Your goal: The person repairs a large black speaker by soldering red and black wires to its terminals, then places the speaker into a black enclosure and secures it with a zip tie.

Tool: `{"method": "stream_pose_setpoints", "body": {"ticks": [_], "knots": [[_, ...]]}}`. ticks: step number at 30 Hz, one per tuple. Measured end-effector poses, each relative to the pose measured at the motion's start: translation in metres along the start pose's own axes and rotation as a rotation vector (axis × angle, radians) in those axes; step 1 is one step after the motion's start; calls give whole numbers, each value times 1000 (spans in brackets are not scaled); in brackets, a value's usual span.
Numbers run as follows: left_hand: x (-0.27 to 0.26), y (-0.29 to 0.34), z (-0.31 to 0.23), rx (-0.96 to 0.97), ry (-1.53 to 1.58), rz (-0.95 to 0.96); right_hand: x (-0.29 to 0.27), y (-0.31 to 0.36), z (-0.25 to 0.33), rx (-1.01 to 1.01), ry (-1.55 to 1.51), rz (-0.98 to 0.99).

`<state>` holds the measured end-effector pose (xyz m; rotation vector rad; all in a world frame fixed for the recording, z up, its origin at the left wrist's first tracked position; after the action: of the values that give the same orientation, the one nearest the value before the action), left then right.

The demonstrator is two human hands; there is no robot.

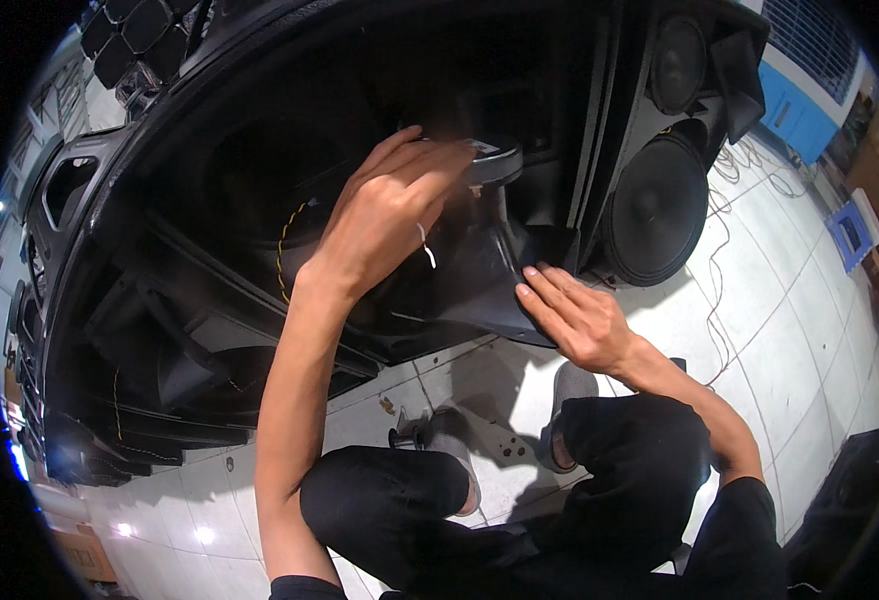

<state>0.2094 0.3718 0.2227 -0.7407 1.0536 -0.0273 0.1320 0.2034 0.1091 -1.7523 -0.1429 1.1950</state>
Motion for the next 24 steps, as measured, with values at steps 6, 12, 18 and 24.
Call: {"method": "stream_pose_setpoints", "body": {"ticks": [6,12,18,24], "knots": [[-1,-6,3,-14,82,-136,-18,-1,-25,207,-360,-1],[5,-24,3,-13,67,-127,-23,3,-63,365,-566,-51],[6,-29,-4,-11,81,-169,-18,17,-111,594,-781,17],[7,-31,-6,-49,44,-134,-15,25,-122,846,-813,170]]}}
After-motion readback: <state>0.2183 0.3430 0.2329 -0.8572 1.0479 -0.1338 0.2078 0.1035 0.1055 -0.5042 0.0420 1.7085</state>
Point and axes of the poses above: each hand's wrist, its own y-axis away from the middle knuckle, its own x-axis out of the palm, z = x × y, the point moved 7 cm from there along -y, towards the middle knuckle, and after that the axes turned 9 degrees about x, right-handed, at the moved point
